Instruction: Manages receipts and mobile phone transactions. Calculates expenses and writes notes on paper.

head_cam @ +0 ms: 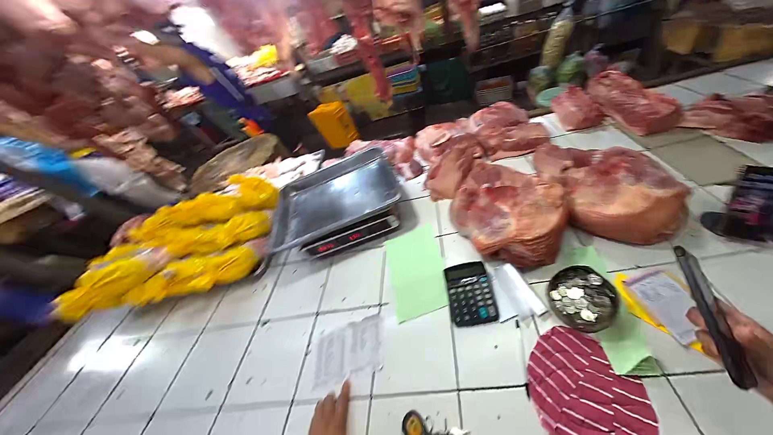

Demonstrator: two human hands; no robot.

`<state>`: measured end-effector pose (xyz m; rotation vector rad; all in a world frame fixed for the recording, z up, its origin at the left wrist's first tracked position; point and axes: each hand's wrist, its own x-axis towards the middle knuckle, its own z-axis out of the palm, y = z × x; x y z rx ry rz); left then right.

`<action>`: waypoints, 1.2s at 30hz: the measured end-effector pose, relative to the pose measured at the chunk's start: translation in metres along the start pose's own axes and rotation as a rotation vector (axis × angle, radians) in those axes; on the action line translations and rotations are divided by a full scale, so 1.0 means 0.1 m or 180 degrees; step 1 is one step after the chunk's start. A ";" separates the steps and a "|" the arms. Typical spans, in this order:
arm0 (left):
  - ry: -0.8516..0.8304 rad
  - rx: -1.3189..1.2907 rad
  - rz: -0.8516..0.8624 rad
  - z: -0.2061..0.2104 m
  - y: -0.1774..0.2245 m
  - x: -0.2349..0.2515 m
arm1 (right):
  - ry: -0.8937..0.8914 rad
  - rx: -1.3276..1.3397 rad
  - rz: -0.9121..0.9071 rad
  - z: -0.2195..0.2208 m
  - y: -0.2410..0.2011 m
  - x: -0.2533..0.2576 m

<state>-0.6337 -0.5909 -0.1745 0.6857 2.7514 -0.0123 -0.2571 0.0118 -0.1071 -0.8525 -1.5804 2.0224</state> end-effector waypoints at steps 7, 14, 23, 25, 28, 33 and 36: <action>-0.0414 -0.0220 -0.0307 -0.09 0.04 -0.02 | -0.2267 0.1599 0.0008 3.46 -0.02 -0.38; -0.0346 -0.0677 0.0039 -0.21 -0.05 -0.05 | -0.1969 0.1813 0.1315 5.17 -0.13 -0.88; -0.0812 -0.0486 0.0384 -0.32 -0.16 -0.01 | -0.1224 0.0996 0.0839 5.79 -0.10 -1.10; -0.0911 -0.0448 0.0496 -0.36 -0.20 0.01 | -0.1046 0.0930 0.0902 5.90 -0.10 -1.14; -0.0937 -0.0666 0.0615 -0.38 -0.27 0.03 | -0.0875 0.0835 0.0807 6.03 -0.05 -1.19; -0.0911 -0.1077 0.0718 -0.42 -0.36 0.03 | -0.0668 0.0788 0.0659 6.17 0.05 -1.25; -0.0987 -0.1026 0.0812 -0.51 -0.38 0.03 | -0.0570 0.0735 0.0675 6.21 0.09 -1.28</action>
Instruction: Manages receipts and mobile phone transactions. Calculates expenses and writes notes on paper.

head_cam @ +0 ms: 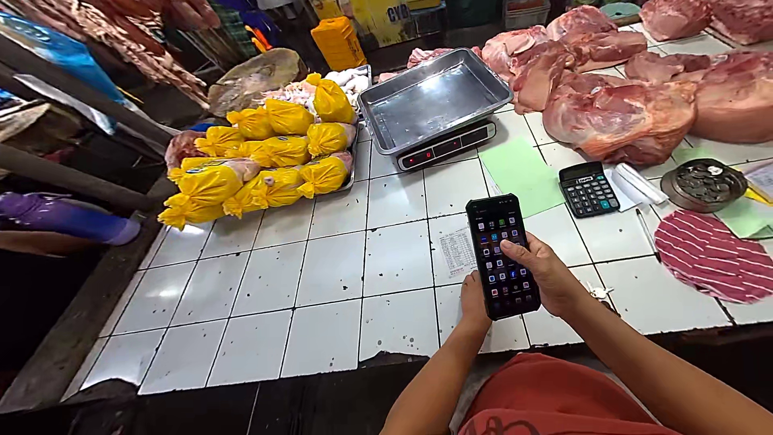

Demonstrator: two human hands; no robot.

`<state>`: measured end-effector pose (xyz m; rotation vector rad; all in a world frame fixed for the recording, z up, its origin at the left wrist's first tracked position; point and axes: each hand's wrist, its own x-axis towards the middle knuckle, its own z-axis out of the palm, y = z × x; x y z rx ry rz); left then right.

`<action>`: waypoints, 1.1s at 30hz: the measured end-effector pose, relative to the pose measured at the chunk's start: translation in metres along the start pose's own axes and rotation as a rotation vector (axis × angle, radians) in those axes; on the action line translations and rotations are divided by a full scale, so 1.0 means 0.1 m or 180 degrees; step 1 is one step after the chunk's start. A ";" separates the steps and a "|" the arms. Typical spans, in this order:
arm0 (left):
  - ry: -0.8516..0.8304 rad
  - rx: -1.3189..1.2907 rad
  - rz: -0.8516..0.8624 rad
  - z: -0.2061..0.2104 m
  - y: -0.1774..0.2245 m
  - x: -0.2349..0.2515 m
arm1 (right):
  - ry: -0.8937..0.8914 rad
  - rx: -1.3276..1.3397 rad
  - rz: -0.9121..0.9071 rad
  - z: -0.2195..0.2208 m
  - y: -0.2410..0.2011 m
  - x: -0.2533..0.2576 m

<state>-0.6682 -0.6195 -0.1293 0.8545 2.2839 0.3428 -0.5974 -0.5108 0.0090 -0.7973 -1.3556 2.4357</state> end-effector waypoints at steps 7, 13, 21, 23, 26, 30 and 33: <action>0.0042 -0.0046 0.0108 -0.09 0.01 -0.07 | 0.0307 -0.0295 -0.0106 0.13 0.07 -0.02; 0.0103 0.0322 0.0208 0.01 -0.03 0.03 | 0.0091 -0.0012 -0.0027 0.05 0.12 0.02; -0.0096 0.0748 -0.0095 0.10 0.03 0.23 | -0.0507 0.1571 0.0257 -0.98 0.03 0.02; -0.0007 0.0660 -0.0105 0.13 0.03 0.21 | -0.1083 0.1769 0.0277 -1.25 0.05 0.03; -0.0005 0.0633 -0.0246 0.13 0.07 0.21 | -0.1791 0.1953 0.0372 -1.44 0.08 0.12; 0.0078 0.0547 -0.0438 0.17 0.11 0.21 | -0.1716 0.1552 0.0630 -1.54 0.10 0.30; 0.0196 0.0428 -0.0580 0.24 0.11 0.19 | -0.1725 0.0670 0.0945 -1.75 -0.01 0.49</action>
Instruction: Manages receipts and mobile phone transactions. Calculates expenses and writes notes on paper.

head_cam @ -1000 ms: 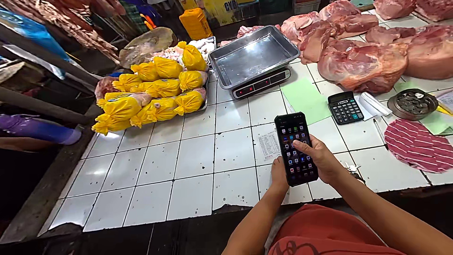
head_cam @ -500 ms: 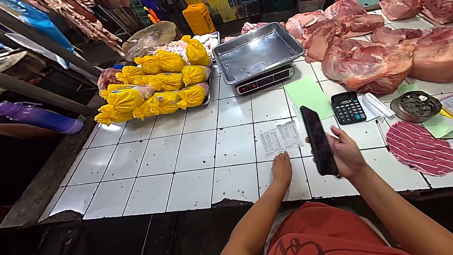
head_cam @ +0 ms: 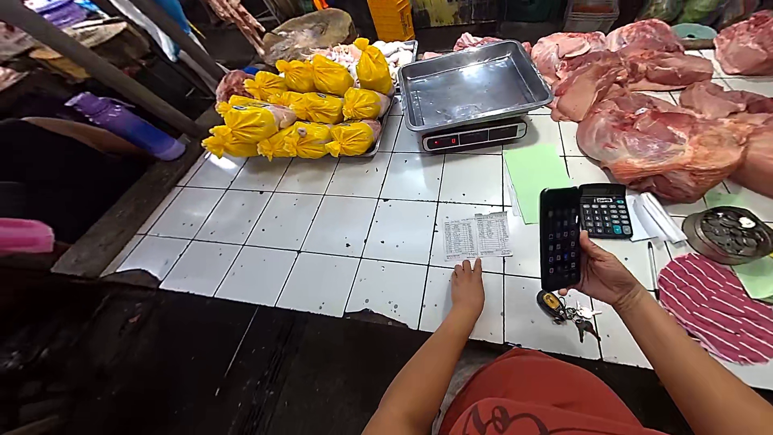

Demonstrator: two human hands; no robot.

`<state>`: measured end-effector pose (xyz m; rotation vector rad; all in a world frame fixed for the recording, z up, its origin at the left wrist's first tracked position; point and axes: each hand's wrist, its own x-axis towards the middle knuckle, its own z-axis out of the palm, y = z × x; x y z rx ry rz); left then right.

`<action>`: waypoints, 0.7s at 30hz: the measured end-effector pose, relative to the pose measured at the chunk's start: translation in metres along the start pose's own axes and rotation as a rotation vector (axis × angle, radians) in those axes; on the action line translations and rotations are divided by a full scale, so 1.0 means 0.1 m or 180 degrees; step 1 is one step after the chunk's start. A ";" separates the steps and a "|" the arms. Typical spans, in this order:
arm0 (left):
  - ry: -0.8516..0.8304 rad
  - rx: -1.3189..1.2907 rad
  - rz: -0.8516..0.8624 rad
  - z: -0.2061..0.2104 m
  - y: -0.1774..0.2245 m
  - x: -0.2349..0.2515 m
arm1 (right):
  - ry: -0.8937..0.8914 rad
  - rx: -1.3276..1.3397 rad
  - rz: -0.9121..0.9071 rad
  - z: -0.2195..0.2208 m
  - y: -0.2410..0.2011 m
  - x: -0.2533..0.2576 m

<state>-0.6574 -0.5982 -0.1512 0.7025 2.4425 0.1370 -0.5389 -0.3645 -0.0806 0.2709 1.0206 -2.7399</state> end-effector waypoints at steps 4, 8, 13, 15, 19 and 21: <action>0.0062 -0.0142 -0.0216 0.13 0.01 -0.03 | -0.0138 -0.1091 0.0885 -0.18 -0.34 0.05; 0.0050 -0.0079 -0.0317 0.16 0.06 0.00 | -0.0413 -0.1398 0.1291 -0.29 -0.50 0.14; 0.0132 -0.0162 -0.0399 0.17 0.08 0.03 | -0.0355 -0.1576 0.1340 -0.32 -0.60 0.18; 0.0197 -0.0231 -0.0464 0.17 0.10 0.02 | -0.0361 -0.1700 0.1436 -0.33 -0.66 0.20; 0.0325 -0.0396 -0.0467 0.23 0.09 0.01 | -0.0522 -0.2161 0.1743 -0.27 -0.81 0.30; 0.0351 -0.0421 -0.0457 0.24 0.08 0.02 | -0.0637 -0.2348 0.1890 -0.23 -0.87 0.38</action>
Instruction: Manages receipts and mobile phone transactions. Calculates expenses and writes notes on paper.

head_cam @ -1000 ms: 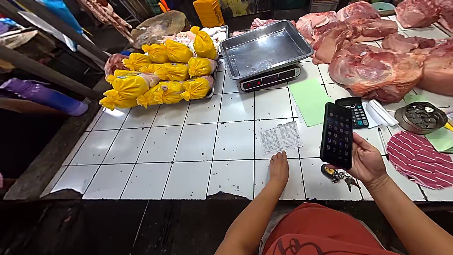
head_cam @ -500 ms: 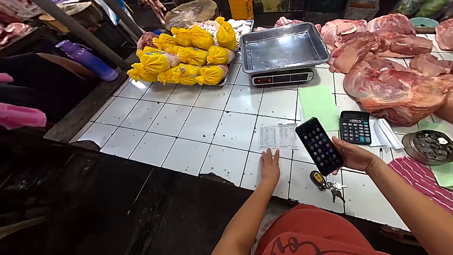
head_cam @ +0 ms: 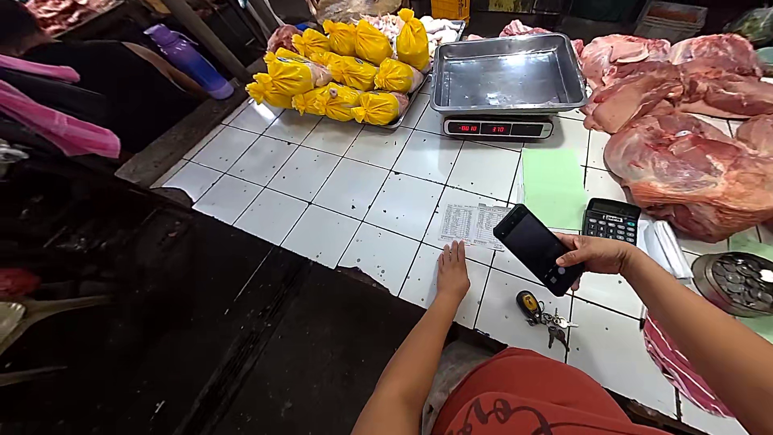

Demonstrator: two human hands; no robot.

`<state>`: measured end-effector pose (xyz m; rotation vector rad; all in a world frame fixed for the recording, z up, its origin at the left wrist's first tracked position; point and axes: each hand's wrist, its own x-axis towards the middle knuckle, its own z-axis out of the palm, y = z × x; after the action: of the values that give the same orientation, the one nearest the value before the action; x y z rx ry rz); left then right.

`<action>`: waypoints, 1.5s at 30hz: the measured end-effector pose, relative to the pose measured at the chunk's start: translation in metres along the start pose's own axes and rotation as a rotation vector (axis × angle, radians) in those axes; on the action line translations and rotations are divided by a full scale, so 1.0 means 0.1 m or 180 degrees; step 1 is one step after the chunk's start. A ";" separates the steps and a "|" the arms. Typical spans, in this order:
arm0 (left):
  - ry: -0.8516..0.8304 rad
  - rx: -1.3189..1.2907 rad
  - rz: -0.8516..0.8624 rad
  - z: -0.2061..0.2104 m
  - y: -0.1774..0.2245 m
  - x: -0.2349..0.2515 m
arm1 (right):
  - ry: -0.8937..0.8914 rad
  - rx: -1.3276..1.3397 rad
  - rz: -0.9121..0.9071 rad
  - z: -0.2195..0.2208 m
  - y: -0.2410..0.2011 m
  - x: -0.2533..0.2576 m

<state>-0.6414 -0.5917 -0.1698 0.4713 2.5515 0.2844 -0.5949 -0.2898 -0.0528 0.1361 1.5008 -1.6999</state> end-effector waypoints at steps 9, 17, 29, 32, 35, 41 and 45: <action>0.0023 -0.0055 0.0080 0.00 -0.01 0.05 | -0.0241 -0.0491 0.0317 -0.02 -0.28 0.10; 0.0376 -0.0530 0.0181 0.04 -0.06 -0.06 | -0.0475 -0.0931 0.0554 0.04 -0.54 0.20; 0.1579 -0.2701 0.0728 -0.77 0.20 -0.83 | -0.0491 -0.1153 0.0651 0.04 -0.65 0.26; 0.1509 -0.1675 0.0498 -0.64 -0.18 -0.53 | -0.0507 -0.0952 0.0518 0.02 -0.52 0.30; 0.0740 -0.0849 0.0594 -0.48 -0.58 -0.19 | -0.0388 -0.0573 0.0328 0.04 -0.22 0.35; 0.0032 0.0161 0.1997 -0.23 -0.58 0.12 | 0.0173 0.0448 0.0035 0.20 0.60 0.17; -0.0162 0.0411 0.2116 0.03 -0.46 0.30 | 0.0396 0.0997 -0.0010 0.29 0.97 -0.06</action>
<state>-0.6771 -0.6224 -0.1993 1.3538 2.2960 0.3328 -0.5163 -0.3039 -0.1159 0.4114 1.3118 -1.9501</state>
